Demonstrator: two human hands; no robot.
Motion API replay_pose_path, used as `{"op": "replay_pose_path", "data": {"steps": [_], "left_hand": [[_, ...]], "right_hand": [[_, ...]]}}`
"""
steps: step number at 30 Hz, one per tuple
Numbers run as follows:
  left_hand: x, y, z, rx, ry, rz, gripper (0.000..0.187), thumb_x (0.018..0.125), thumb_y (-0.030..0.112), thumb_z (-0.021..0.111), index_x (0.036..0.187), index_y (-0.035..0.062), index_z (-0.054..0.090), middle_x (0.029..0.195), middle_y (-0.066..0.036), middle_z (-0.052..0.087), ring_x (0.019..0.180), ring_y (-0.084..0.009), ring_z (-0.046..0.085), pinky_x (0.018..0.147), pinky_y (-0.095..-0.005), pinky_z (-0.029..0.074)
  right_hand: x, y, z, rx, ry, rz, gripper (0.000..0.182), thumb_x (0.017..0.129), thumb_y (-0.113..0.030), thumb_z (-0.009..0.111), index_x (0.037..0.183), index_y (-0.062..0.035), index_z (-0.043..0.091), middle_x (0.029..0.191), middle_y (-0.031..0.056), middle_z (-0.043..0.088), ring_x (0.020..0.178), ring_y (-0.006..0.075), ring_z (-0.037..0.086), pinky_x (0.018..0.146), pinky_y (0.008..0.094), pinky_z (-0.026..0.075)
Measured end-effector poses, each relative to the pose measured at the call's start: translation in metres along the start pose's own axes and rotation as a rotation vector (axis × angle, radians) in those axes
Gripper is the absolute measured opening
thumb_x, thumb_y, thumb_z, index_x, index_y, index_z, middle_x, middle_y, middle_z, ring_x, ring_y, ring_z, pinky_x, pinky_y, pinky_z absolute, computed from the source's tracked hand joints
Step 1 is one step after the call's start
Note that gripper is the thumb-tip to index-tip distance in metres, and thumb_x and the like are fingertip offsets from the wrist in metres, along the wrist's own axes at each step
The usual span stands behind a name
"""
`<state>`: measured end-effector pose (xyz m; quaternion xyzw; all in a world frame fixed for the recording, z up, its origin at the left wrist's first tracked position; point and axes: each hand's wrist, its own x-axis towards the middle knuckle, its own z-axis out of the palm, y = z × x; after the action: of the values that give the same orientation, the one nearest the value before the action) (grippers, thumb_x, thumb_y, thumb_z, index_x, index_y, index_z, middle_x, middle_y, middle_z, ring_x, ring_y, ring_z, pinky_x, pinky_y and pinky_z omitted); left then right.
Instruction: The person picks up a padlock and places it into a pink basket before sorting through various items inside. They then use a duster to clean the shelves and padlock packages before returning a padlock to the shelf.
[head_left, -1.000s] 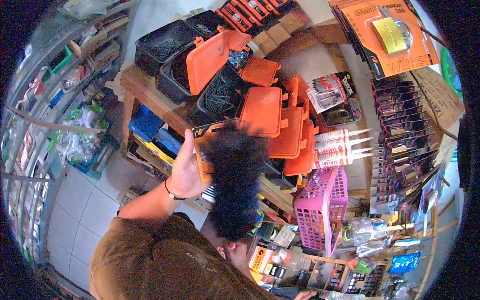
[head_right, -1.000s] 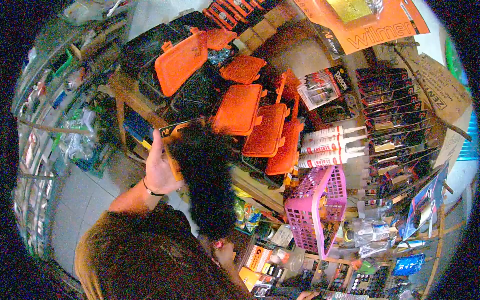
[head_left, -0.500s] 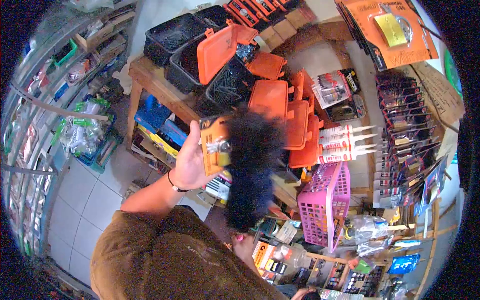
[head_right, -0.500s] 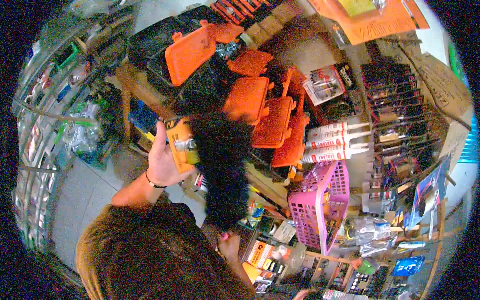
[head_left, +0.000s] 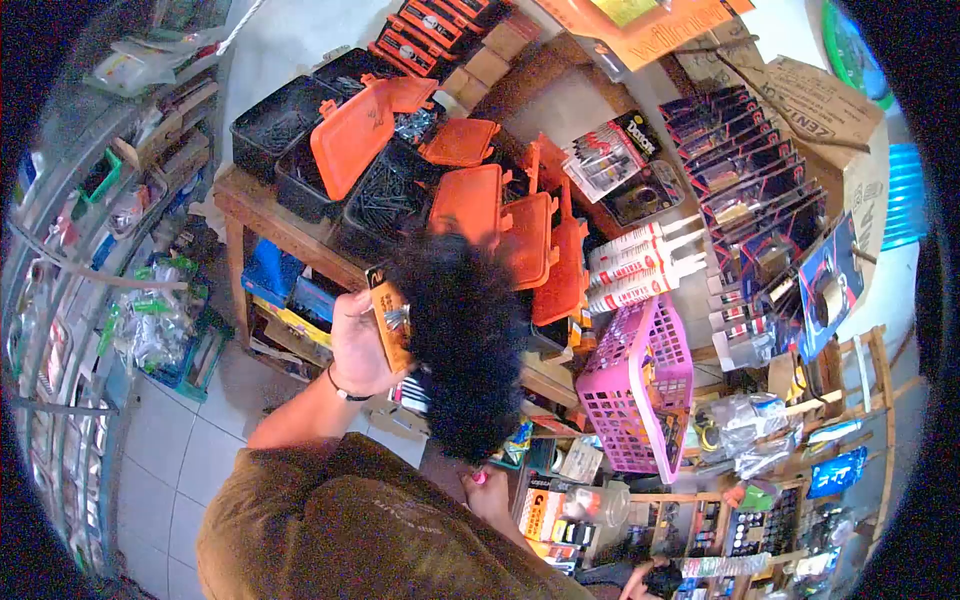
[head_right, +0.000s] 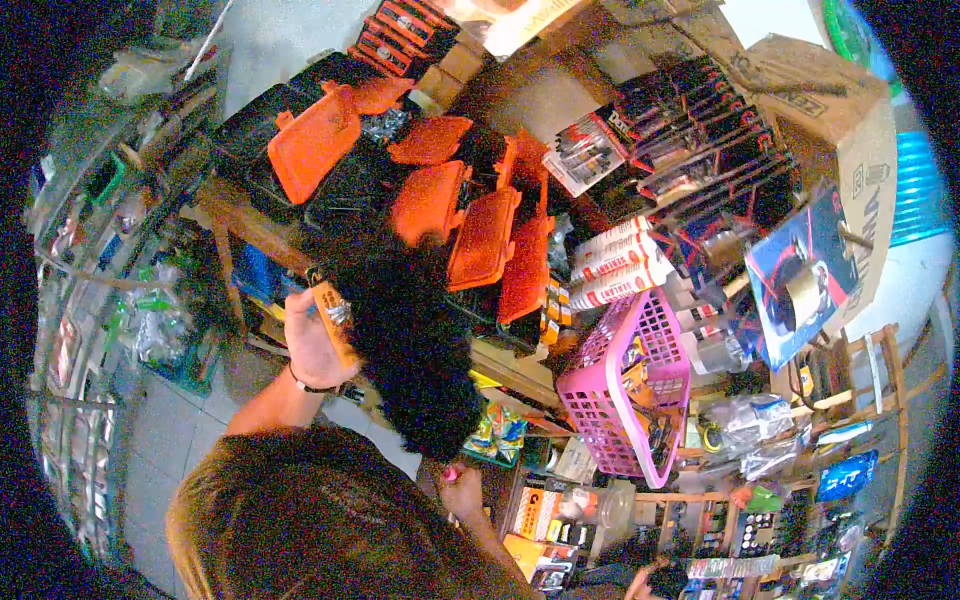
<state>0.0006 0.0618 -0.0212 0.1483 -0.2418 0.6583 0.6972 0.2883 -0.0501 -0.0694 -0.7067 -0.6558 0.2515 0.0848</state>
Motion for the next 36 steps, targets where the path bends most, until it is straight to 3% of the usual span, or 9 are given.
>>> {"op": "replay_pose_path", "data": {"steps": [10,12,17,19,20,23,24,33,36], "left_hand": [[0.014,-0.003,0.001,0.376,0.200,-0.040,0.034,0.080,0.020,0.059,0.108,0.0040,0.049,0.105,-0.014,0.056,0.091,-0.0267,0.059,0.074,-0.0376,0.051],[0.026,-0.016,0.020,0.375,-0.005,-0.030,0.047,0.084,0.034,0.051,0.117,0.0028,0.042,0.122,-0.017,0.046,0.105,-0.0366,0.051,0.086,-0.0443,0.045],[0.030,-0.047,0.040,0.326,0.413,0.240,0.071,0.082,0.060,0.035,0.126,0.0052,0.038,0.122,-0.016,0.047,0.104,-0.0320,0.052,0.087,-0.0443,0.043],[0.027,-0.041,0.027,0.196,-0.101,-0.001,0.073,0.081,0.065,0.031,0.127,0.0087,0.036,0.122,-0.018,0.046,0.108,-0.0335,0.048,0.093,-0.0448,0.038],[0.020,-0.040,0.048,0.321,0.075,-0.046,0.081,0.077,0.071,0.028,0.129,0.0099,0.034,0.125,-0.018,0.044,0.110,-0.0361,0.046,0.094,-0.0471,0.037],[0.011,-0.047,0.044,-0.180,0.036,-0.081,0.086,0.076,0.073,0.025,0.132,0.0086,0.030,0.124,-0.017,0.044,0.109,-0.0344,0.047,0.094,-0.0475,0.036],[0.016,-0.057,0.065,0.213,0.416,0.052,0.087,0.076,0.073,0.025,0.132,0.0075,0.030,0.124,-0.017,0.044,0.108,-0.0335,0.047,0.091,-0.0465,0.039],[0.002,-0.046,0.060,0.281,0.210,-0.001,0.089,0.075,0.073,0.027,0.134,0.0062,0.023,0.127,-0.021,0.040,0.114,-0.0350,0.043,0.090,-0.0469,0.041],[0.002,-0.050,0.071,0.189,0.150,0.002,0.087,0.077,0.071,0.027,0.134,0.0062,0.024,0.125,-0.020,0.043,0.112,-0.0340,0.045,0.088,-0.0468,0.042]], "right_hand": [[0.007,0.033,-0.024,0.108,0.076,-0.603,0.013,0.065,-0.014,0.065,0.067,-0.0022,0.059,0.060,0.0115,0.056,0.053,0.0206,0.052,0.054,0.0319,0.044],[0.010,0.044,-0.020,0.008,-0.046,-0.135,0.017,0.066,-0.018,0.066,0.074,-0.0035,0.062,0.062,0.0116,0.058,0.054,0.0216,0.055,0.053,0.0328,0.044],[0.008,0.061,-0.007,0.328,-0.028,-0.025,0.023,0.068,-0.022,0.068,0.063,-0.0019,0.057,0.052,0.0044,0.052,0.048,0.0135,0.044,0.048,0.0282,0.038],[0.016,0.093,0.004,0.010,0.017,-0.290,0.024,0.069,-0.022,0.068,0.062,-0.0014,0.057,0.051,0.0026,0.049,0.047,0.0119,0.040,0.045,0.0281,0.035],[0.003,0.057,-0.015,0.167,-0.006,-0.104,0.025,0.070,-0.024,0.067,0.063,-0.0018,0.058,0.052,0.0045,0.051,0.048,0.0119,0.042,0.046,0.0292,0.036],[0.007,0.065,0.005,0.314,-0.022,0.070,0.026,0.069,-0.025,0.067,0.063,-0.0016,0.057,0.051,0.0085,0.049,0.049,0.0127,0.044,0.047,0.0312,0.038],[0.004,0.059,0.003,0.147,-0.047,0.054,0.028,0.069,-0.026,0.067,0.062,-0.0011,0.057,0.051,0.0079,0.048,0.049,0.0126,0.044,0.047,0.0316,0.038],[0.016,0.103,0.030,0.205,-0.032,-0.283,0.027,0.069,-0.023,0.068,0.057,-0.0044,0.052,0.051,0.0024,0.050,0.048,0.0112,0.046,0.044,0.0290,0.039],[0.044,0.124,0.040,0.389,-0.061,0.012,0.021,0.068,-0.022,0.067,0.060,-0.0073,0.055,0.052,0.0011,0.051,0.047,0.0107,0.046,0.045,0.0285,0.038]]}}
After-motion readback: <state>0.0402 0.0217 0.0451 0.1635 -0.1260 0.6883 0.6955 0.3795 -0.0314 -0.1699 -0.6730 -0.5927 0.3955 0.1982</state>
